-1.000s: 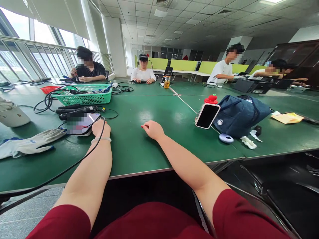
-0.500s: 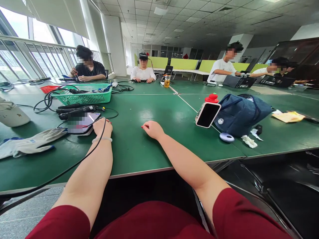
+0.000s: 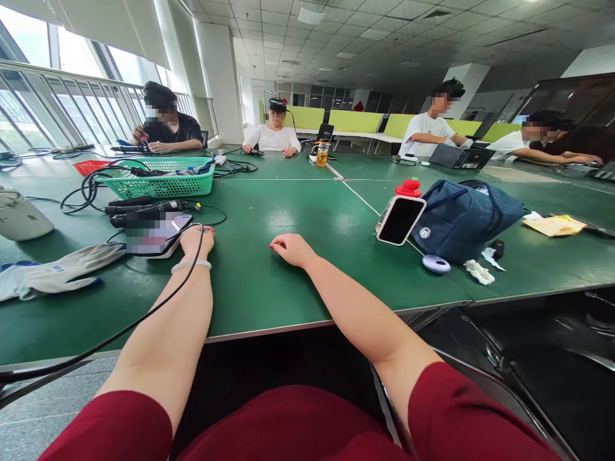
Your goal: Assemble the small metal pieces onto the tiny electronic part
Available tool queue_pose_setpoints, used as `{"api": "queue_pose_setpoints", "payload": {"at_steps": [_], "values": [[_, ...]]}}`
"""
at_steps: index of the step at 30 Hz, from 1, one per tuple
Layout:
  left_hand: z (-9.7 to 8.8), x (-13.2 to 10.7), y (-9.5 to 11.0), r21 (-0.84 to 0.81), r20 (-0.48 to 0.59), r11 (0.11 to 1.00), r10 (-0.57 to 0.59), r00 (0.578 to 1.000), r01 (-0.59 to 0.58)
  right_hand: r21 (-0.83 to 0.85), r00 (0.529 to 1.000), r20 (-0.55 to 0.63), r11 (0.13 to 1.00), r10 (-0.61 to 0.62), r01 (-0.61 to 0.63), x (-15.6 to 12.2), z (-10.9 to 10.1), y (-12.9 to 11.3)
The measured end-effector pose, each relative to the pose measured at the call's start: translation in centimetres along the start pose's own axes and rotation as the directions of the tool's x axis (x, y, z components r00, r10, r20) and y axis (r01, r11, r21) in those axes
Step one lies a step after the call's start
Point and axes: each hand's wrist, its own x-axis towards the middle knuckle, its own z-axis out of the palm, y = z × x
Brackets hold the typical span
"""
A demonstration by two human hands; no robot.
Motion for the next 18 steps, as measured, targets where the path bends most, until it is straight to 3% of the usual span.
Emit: {"api": "queue_pose_setpoints", "payload": {"at_steps": [2,5,7,9,11,13,15,18], "values": [[0.3,-0.1,0.3,-0.038,0.030,0.999,0.026,0.999,-0.025,0.015,1.000,0.006,1.000,0.008,-0.008,0.0,0.0,0.1],[1.3,-1.0,1.6,-0.156,0.160,0.984,0.113,0.981,-0.088,0.024,1.000,0.019,1.000,0.018,-0.019,0.1,0.1,0.3],[2.3,-2.3,3.0,-0.272,0.270,0.955,0.197,0.943,-0.122,0.022,0.999,0.028,0.999,0.034,-0.034,0.3,0.3,0.5],[3.4,-3.9,4.5,-0.420,0.391,0.898,0.311,0.866,-0.133,0.008,0.998,0.029,0.999,0.048,-0.048,0.5,0.5,0.7],[4.3,-5.5,5.8,-0.553,0.486,0.828,0.408,0.773,-0.090,-0.021,0.999,0.031,0.999,0.042,-0.041,0.6,0.5,0.8],[4.7,-6.6,6.6,-0.642,0.537,0.767,0.461,0.706,-0.012,-0.059,0.999,0.036,0.998,0.026,-0.023,0.7,0.6,0.8],[4.8,-7.3,7.1,-0.700,0.555,0.711,0.483,0.677,0.067,-0.098,0.999,0.036,0.995,0.024,-0.020,0.8,0.6,0.7],[4.6,-7.8,7.5,-0.744,0.567,0.648,0.483,0.667,0.164,-0.126,0.998,0.030,0.991,0.052,-0.048,0.8,0.7,0.7]]}}
